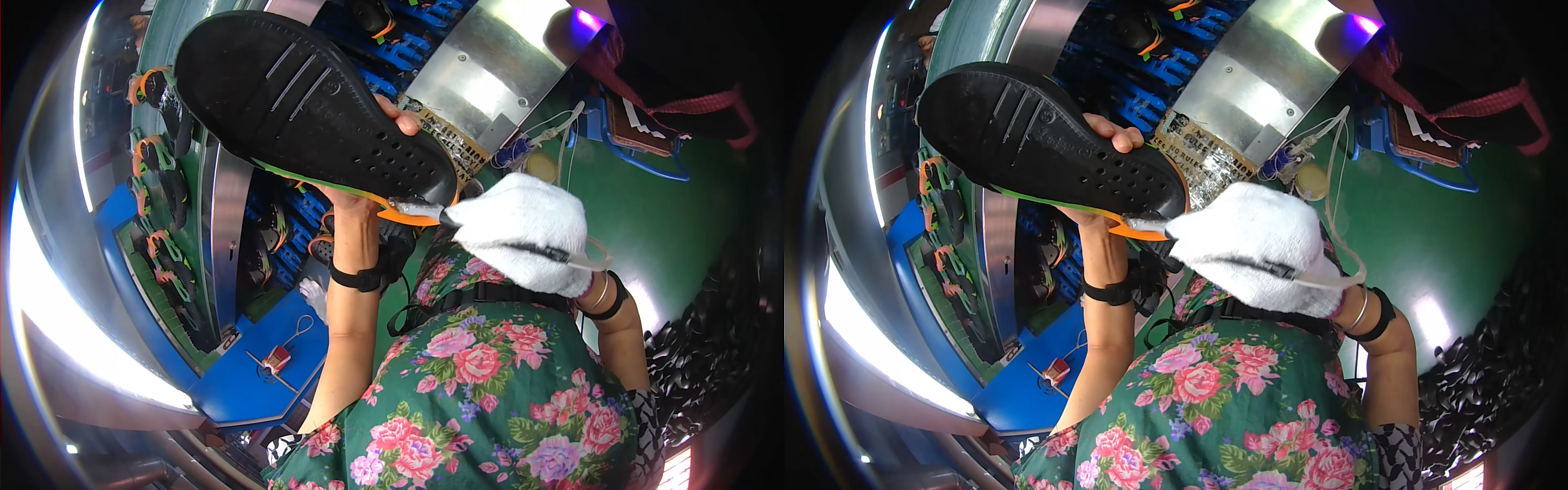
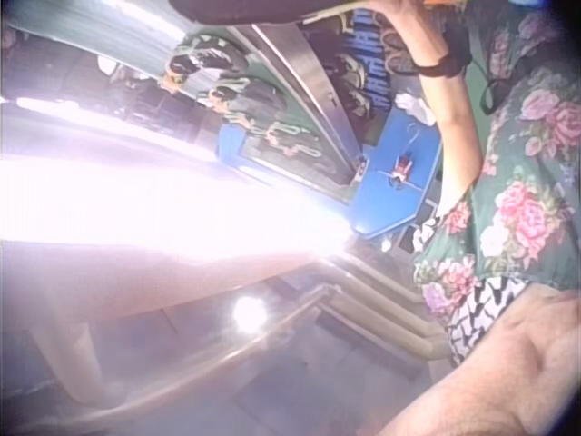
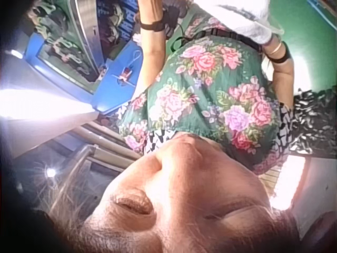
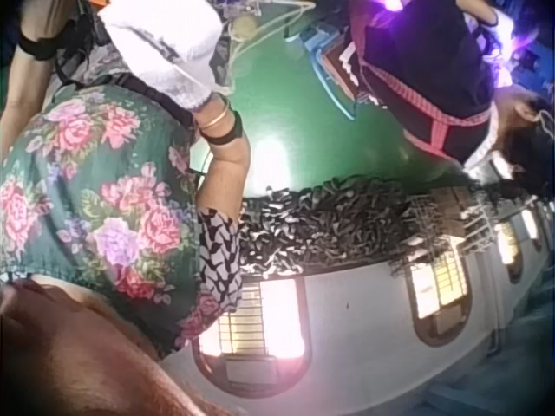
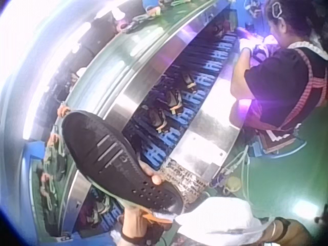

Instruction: Apply adhesive to the sole of a shoe using a brush and a cleaning cloth.

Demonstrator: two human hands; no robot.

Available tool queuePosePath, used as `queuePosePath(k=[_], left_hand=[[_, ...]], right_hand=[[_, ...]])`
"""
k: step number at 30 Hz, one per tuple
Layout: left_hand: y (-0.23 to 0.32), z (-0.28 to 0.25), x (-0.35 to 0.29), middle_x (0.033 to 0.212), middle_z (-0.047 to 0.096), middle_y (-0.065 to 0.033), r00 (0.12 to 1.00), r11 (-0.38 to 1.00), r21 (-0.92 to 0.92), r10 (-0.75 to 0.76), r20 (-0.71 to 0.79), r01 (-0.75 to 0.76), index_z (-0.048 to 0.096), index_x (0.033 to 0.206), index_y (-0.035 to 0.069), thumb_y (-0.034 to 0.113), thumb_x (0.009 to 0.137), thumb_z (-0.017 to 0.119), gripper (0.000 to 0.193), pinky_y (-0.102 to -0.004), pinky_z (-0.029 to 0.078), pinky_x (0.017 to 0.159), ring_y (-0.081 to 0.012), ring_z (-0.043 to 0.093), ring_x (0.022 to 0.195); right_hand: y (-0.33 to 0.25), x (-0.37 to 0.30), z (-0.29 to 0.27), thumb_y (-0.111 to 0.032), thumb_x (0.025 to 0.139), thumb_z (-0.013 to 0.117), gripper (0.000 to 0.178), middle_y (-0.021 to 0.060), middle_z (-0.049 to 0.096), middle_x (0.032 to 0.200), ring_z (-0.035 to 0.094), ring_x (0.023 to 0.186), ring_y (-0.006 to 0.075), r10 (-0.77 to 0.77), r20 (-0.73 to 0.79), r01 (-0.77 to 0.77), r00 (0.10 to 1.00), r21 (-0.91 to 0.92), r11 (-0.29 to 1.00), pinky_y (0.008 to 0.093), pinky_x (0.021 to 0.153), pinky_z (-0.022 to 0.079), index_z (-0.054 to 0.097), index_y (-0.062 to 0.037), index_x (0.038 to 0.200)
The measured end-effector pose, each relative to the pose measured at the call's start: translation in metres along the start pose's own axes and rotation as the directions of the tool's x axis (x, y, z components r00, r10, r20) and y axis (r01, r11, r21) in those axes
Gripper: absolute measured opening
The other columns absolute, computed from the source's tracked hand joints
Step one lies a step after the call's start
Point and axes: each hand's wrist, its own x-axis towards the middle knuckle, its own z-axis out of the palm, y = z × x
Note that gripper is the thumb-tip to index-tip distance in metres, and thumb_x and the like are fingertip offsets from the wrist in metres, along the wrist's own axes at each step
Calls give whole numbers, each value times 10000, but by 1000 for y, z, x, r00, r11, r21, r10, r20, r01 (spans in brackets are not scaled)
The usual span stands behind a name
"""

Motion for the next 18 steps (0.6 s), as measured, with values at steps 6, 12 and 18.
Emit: queuePosePath(k=[6,12,18], left_hand=[[-1,-3,0,1045,624,-203,999,997,72,25,25,-27,585,1171,-112,544,999,551,679,-442,522,889,-317,682,935],[-5,-4,7,1042,618,-195,999,997,72,-5,38,3,577,1181,-101,637,973,542,768,-449,515,902,-311,674,938],[-11,-11,3,1053,626,-176,999,998,52,-26,21,25,565,1204,-98,742,920,545,887,-423,510,934,-288,669,974]], right_hand=[[-3,1,-4,-14,706,820,244,101,778,1022,730,848,267,-55,55,57,997,-37,998,366,735,564,786,-91,935],[-9,-5,4,-146,785,804,200,17,762,1034,713,873,219,-167,72,179,983,-208,962,353,731,574,788,-219,970],[-11,4,5,-30,716,829,251,66,777,1032,745,901,234,-236,-12,233,972,-122,965,341,763,576,798,-138,940]])
